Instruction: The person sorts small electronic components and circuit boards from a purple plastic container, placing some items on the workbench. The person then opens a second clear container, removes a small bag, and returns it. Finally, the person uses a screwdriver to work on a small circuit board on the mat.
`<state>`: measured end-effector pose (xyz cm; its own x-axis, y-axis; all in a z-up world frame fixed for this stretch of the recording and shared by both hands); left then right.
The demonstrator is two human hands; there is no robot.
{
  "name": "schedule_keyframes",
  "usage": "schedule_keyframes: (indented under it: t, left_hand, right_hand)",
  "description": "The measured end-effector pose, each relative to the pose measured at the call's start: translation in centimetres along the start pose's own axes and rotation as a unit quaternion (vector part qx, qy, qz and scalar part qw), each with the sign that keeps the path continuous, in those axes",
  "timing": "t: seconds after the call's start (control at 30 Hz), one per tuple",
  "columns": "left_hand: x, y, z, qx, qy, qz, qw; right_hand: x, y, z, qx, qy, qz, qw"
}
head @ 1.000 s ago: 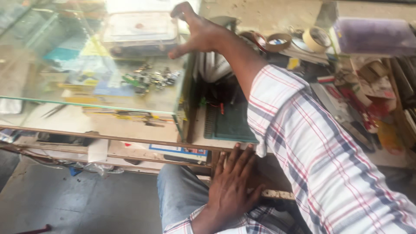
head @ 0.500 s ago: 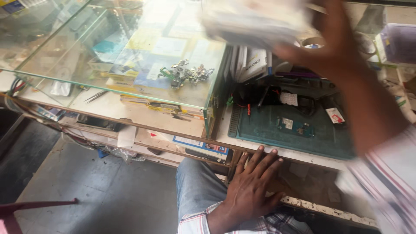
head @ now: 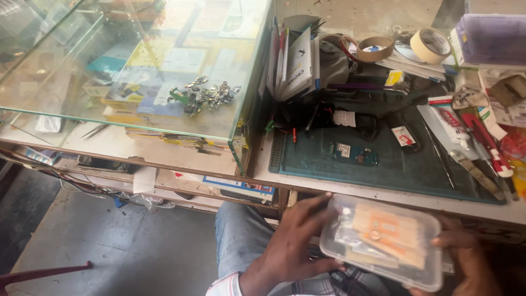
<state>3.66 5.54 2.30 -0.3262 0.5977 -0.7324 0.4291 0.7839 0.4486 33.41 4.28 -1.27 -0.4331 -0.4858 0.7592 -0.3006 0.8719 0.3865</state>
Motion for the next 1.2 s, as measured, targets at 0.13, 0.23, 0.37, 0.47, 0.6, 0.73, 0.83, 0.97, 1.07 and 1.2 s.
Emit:
schedule_keyframes:
  t: [0.13,0.23,0.37,0.47,0.6,0.73,0.83,0.97,1.07,1.2]
  left_hand:
    - [0.0,-0.6,1.6,0.052,0.027,0.031,0.998]
    - [-0.1,-1.2,1.6,0.05,0.015,0.067,0.996]
    - [0.0,-1.5,0.8,0.011,0.017,0.086,0.996]
    - [0.2,-1.6,0.6,-0.005,0.005,0.087,0.996]
    - [0.3,-2.0,0.6,-0.037,0.007,0.101,0.994]
    - [0.6,-2.5,0.8,-0.053,0.052,0.135,0.988]
    - [1.5,-2.8,1.4,-0.032,0.052,0.125,0.99]
    - [2.1,-3.2,1.8,-0.032,0.064,0.132,0.989]
    - [2.5,-3.3,2.2,-0.042,0.062,0.14,0.987]
    - [3.4,-3.0,2.0,-0.059,0.028,0.127,0.99]
  right_hand:
    - [-4.3,-2.9,2.2,0.007,-0.002,0.066,0.998]
    - [-6.1,-3.0,3.3,0.039,-0.029,0.125,0.991]
    - [-5.0,-1.9,3.2,0.035,-0.153,0.128,0.979]
    - [-2.8,-1.0,3.5,0.01,-0.179,0.11,0.978]
    - [0.0,-0.6,4.1,-0.001,-0.223,0.053,0.973]
    - [1.3,-1.0,5.3,-0.016,-0.239,0.008,0.971]
    - [1.9,-1.2,5.5,-0.037,-0.278,-0.022,0.96]
    - [2.1,-1.1,5.5,-0.067,-0.261,-0.044,0.962]
    - [1.9,-1.3,5.3,-0.092,-0.266,-0.028,0.959]
    - [1.8,-1.5,5.6,-0.094,-0.257,-0.006,0.962]
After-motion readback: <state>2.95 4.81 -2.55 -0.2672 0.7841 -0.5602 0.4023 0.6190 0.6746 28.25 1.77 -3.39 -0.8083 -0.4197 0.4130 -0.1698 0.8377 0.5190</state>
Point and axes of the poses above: each hand's wrist, its own y-axis towards the middle knuckle, its own z-axis out of the palm, x = y × z, the point moved 7 cm from there along y, towards the middle knuckle, and after that the axes turned 8 degrees about -y, right-handed, at the moved point
